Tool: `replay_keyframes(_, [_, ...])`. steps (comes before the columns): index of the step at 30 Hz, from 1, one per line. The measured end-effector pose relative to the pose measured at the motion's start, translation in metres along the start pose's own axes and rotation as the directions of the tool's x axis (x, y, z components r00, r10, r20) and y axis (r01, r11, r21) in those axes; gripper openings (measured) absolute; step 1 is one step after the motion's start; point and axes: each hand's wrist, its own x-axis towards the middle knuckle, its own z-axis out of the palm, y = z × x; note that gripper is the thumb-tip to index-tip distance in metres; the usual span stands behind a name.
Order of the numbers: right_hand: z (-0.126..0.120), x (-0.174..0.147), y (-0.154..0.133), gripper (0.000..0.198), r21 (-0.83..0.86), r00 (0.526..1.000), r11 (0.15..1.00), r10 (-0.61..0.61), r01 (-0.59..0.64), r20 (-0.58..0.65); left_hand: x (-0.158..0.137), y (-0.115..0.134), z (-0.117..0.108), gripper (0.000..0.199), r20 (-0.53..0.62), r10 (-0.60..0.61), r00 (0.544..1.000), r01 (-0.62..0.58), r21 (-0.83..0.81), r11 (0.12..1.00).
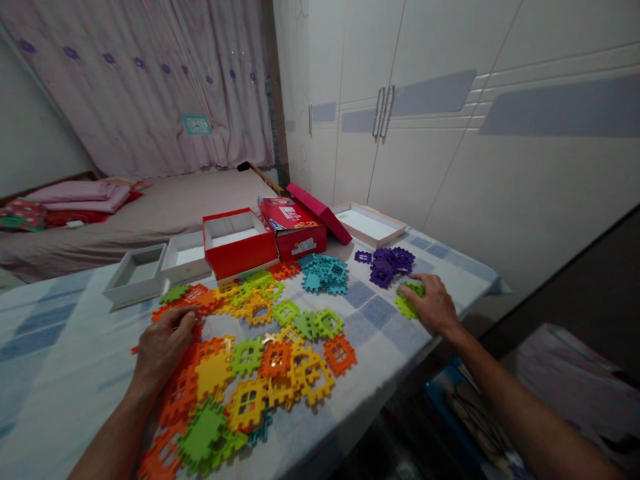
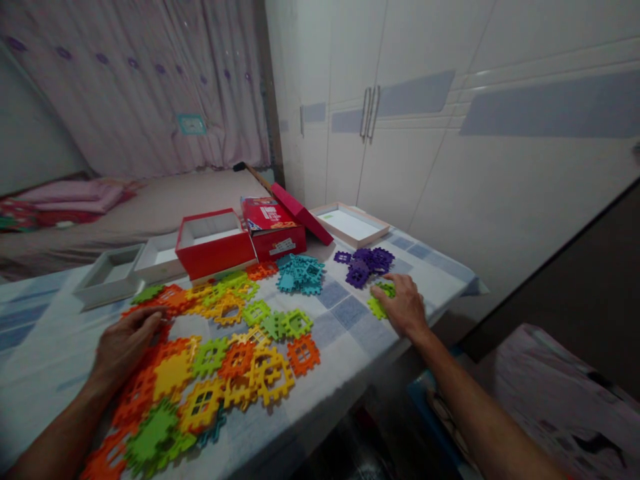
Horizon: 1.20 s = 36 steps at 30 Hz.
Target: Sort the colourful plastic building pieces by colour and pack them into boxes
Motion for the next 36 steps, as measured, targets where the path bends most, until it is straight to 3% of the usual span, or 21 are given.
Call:
replay_keyframes(3, [-0.002, -0.009, -0.004, 0.048, -0.046, 0.982, 0.986, -0.156, 0.162, 0.105, 0.002, -0.003, 0.001, 0.037, 0.012, -0.001, 1.000, 0.001, -0.002, 1.000])
replay_keyframes(5, [-0.003, -0.009, -0.001, 0.045, -0.065, 0.971, 0.978, -0.186, 0.198, 0.153, 0.002, -0.005, 0.002, 0.036, 0.006, 0.002, 1.000, -0.002, -0.002, 1.000])
replay_keyframes(14, [-0.004, 0.042, 0.049, 0.051, -0.247, 0.968, 0.962, 0.169, -0.120, 0.188, -0.002, 0.005, -0.001, 0.038, 0.019, -0.003, 1.000, 0.003, 0.027, 1.000])
replay_keyframes(18, [-0.002, 0.054, 0.043, 0.050, -0.254, 0.985, 0.955, 0.170, -0.155, 0.040, -0.005, 0.009, -0.002, 0.040, 0.019, 0.002, 1.000, -0.002, -0.003, 1.000])
replay_keyframes(20, [-0.003, 0.052, 0.025, 0.045, -0.178, 0.997, 0.982, 0.046, -0.056, -0.061, -0.005, 0.008, -0.001, 0.041, 0.004, 0.011, 1.000, -0.011, -0.001, 1.000])
replay_keyframes(22, [-0.004, 0.044, -0.003, 0.038, -0.016, 0.988, 0.992, -0.128, 0.128, -0.083, -0.004, 0.006, 0.001, 0.042, 0.000, 0.014, 1.000, -0.014, 0.001, 1.000])
replay_keyframes(24, [-0.006, 0.031, -0.039, 0.032, 0.190, 0.955, 0.939, -0.295, 0.286, 0.021, -0.004, 0.004, 0.002, 0.043, 0.001, 0.024, 1.000, -0.024, -0.008, 1.000])
replay_keyframes(27, [-0.007, 0.009, -0.096, 0.033, 0.401, 0.835, 0.865, -0.443, 0.303, 0.325, -0.003, 0.002, 0.002, 0.042, 0.001, 0.051, 0.999, -0.051, -0.014, 0.999])
replay_keyframes(29, [-0.007, -0.004, -0.128, 0.040, 0.432, 0.735, 0.852, -0.491, 0.295, 0.467, -0.003, 0.002, 0.002, 0.042, 0.000, 0.058, 0.998, -0.058, -0.013, 0.998])
replay_keyframes(31, [-0.006, -0.013, -0.152, 0.049, 0.393, 0.677, 0.855, -0.512, 0.339, 0.529, -0.003, 0.003, 0.003, 0.041, -0.003, 0.059, 0.998, -0.059, -0.016, 0.998])
replay_keyframes(36, [0.003, -0.019, -0.178, 0.048, 0.339, 0.637, 0.834, -0.552, 0.436, 0.538, -0.004, 0.005, 0.003, 0.044, -0.010, 0.066, 0.998, -0.066, -0.038, 0.997])
